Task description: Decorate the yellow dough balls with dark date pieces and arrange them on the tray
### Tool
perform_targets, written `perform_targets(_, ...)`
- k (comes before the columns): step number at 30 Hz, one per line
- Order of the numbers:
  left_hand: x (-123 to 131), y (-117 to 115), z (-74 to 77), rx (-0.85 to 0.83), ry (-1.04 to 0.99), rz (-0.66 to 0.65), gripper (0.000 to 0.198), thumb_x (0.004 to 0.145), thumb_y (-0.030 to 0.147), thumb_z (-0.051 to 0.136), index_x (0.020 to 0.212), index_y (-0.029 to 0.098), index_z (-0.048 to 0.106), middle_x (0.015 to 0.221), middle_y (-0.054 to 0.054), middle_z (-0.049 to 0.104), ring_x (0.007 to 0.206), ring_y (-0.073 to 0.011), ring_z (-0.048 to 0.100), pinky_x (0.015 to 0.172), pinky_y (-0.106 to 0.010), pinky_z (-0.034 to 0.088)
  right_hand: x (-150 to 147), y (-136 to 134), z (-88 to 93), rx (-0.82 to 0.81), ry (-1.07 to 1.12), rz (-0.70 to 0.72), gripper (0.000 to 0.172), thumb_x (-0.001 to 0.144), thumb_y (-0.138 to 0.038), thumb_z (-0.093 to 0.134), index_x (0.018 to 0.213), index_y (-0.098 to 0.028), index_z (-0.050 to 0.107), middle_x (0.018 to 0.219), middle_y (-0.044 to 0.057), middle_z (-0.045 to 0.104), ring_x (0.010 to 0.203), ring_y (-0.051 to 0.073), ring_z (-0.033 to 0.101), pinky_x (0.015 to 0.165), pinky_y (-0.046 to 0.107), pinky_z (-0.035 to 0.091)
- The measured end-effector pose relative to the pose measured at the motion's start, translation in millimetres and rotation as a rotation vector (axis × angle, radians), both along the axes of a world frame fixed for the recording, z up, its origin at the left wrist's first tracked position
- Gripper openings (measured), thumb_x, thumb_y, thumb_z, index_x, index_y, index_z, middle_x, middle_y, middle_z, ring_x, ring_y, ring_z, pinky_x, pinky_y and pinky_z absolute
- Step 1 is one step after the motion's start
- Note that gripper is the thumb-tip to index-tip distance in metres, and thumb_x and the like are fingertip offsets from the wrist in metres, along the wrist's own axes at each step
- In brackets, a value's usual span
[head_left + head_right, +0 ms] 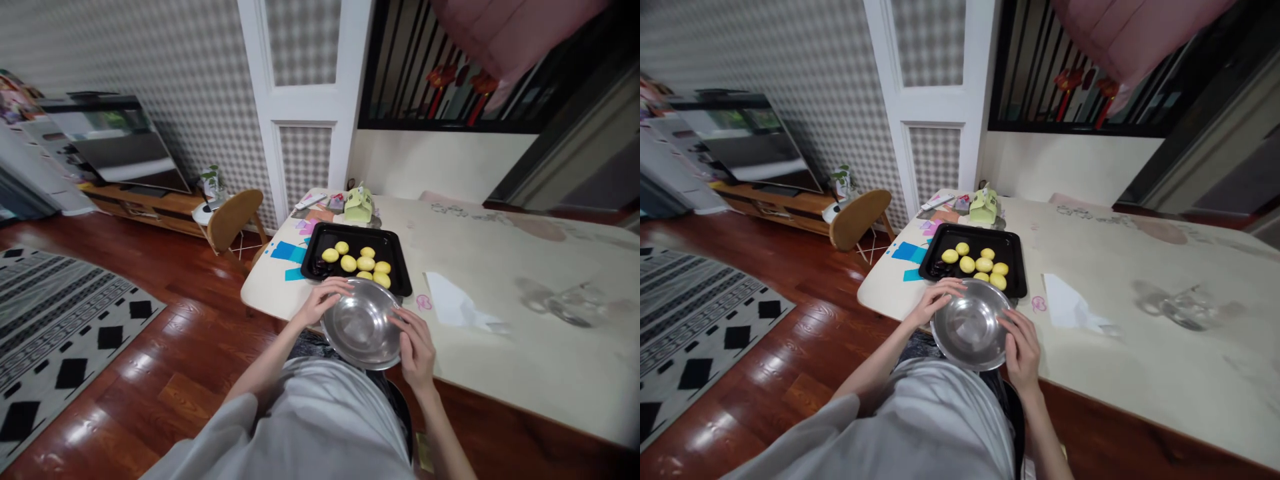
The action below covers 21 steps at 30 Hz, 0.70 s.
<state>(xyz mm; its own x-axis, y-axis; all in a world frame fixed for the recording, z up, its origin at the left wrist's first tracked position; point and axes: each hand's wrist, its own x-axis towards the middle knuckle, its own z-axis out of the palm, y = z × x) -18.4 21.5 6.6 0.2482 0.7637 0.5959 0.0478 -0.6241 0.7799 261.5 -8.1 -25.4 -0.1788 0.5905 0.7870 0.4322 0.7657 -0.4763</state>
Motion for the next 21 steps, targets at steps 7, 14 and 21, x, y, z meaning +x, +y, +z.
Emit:
perform_targets(7, 0.5, -1.0, 2.4, 0.001, -0.026, -0.022, 0.04, 0.104, 0.05, 0.059, 0.11, 0.018, 0.082, 0.124, -0.016, 0.077, 0.132, -0.0343, 0.062, 0.117, -0.057, 0.042, 1.4, 2.5, -2.0, 0.007, 0.009, -0.002, 0.031, 0.105, -0.023, 0.048, 0.122, -0.025, 0.074, 0.125, 0.012, 0.073, 0.121, 0.033, 0.066, 0.099, 0.054, 0.054)
perform_targets(14, -0.1, 1.6, -1.0, -0.001, -0.042, -0.031, 0.04, 0.103, 0.051, 0.062, 0.108, 0.017, 0.083, 0.123, -0.017, 0.078, 0.132, -0.0341, 0.062, 0.118, -0.054, 0.041, 2.0, 6.1, -4.6, 0.041, -0.003, 0.004, 0.032, 0.104, -0.02, 0.049, 0.124, -0.024, 0.074, 0.126, 0.011, 0.074, 0.121, 0.031, 0.067, 0.099, 0.051, 0.054)
perform_targets(21, -0.7, 6.8, -5.7, 0.0, -0.064, -0.049, 0.039, 0.102, 0.05, 0.064, 0.105, 0.016, 0.083, 0.122, -0.016, 0.079, 0.132, -0.034, 0.063, 0.119, -0.053, 0.041, 1.7, 9.6, -6.5, 0.027, 0.003, 0.026, 0.031, 0.105, -0.024, 0.048, 0.123, -0.025, 0.074, 0.125, 0.011, 0.075, 0.121, 0.031, 0.068, 0.1, 0.053, 0.054)
